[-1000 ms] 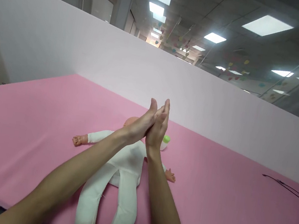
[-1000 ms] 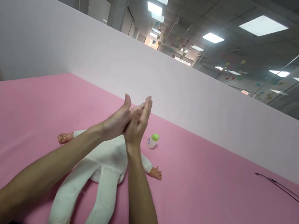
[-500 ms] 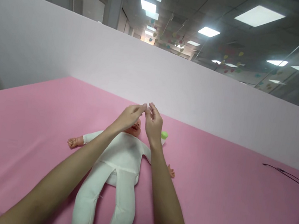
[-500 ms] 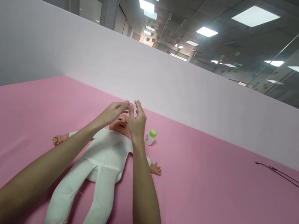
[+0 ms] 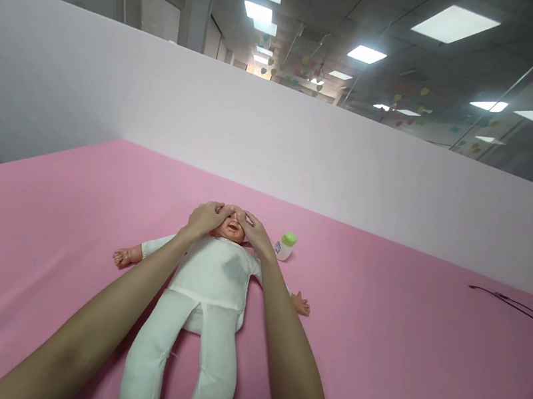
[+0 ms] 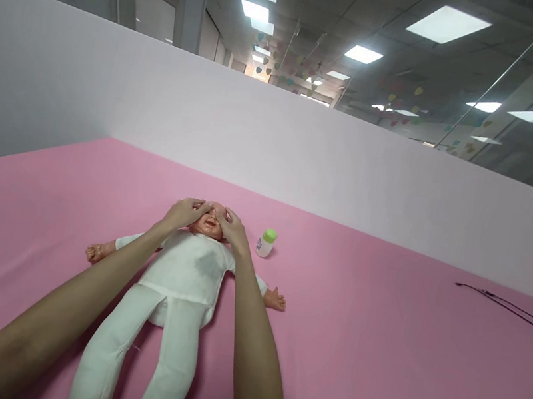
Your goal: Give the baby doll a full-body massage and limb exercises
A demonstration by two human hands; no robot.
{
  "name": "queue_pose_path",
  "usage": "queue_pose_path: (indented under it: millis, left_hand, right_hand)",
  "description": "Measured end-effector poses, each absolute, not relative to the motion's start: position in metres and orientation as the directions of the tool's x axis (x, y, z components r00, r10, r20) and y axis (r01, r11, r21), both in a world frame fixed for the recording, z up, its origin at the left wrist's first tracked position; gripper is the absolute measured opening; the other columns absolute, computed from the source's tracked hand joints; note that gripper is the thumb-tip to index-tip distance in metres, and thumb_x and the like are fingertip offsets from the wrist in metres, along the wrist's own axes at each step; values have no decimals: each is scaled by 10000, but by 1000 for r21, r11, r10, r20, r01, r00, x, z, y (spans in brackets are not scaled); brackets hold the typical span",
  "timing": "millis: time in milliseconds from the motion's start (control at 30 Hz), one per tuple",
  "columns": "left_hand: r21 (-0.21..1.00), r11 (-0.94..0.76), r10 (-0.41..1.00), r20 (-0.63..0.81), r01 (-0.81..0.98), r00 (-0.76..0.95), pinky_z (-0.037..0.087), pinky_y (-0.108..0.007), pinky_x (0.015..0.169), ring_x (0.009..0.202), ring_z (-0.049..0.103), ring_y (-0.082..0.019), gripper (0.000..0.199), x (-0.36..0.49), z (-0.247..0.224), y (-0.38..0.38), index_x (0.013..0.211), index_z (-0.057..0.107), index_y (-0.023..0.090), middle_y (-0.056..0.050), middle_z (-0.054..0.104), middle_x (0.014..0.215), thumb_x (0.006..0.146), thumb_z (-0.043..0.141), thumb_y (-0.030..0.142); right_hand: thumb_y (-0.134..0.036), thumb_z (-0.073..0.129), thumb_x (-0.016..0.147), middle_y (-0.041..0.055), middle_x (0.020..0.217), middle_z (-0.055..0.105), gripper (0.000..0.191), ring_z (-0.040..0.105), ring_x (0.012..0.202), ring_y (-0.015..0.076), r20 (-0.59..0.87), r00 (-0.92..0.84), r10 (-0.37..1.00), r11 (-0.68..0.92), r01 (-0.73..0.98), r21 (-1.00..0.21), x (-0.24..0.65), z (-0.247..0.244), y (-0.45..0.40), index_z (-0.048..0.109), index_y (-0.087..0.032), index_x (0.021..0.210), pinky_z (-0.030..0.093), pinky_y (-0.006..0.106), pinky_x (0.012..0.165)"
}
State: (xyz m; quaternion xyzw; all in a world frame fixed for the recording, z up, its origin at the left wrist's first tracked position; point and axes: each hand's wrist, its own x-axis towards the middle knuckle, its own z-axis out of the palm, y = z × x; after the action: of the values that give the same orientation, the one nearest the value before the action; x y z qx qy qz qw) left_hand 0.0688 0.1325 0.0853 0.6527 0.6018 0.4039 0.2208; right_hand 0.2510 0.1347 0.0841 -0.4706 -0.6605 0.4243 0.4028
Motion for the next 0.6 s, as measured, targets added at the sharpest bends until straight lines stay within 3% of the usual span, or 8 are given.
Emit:
queue_pose_path:
  millis: [167,300,467,600]
  left_hand:
    - [803,-190,964,263,565,-49,307,-290,559,606,521,-177,483,65,77,139,629,601,213,-20,621,611,851,619,642]
    - [881,-182,974,224,437,-45,339,-276,553,601,500,-170,477,61,71,146,645,617,202,-5,558,558,790,670,654]
    - [910,-173,981,195,376,-21,382,-276,536,555,463,-154,474,55,66,153,598,526,213,7,469,546,834,599,618]
    - [918,-175,979,200,356,-37,389,-287,522,525,442,-150,530,55,65,153,568,447,228,8,431,525,876,550,647]
  right_hand:
    - [-607,688,879,71,1172,759,465,701,1036,223,152,-154,976,193,308,-932,249,86,134,745,-228,1142,609,342,820]
    - [-582,643,917,69,1149,767,421,707,1011,237,145,-134,980,180,300,-937,246,87,131,754,-225,1110,610,325,746]
    - [-525,533,992,98,1093,776,396,712,992,260,120,-99,988,145,306,-941,247,85,133,743,-190,1027,591,298,644]
    - [-527,476,1022,118,1048,787,447,721,940,248,117,-69,991,132,291,-947,246,83,136,734,-166,973,598,294,671]
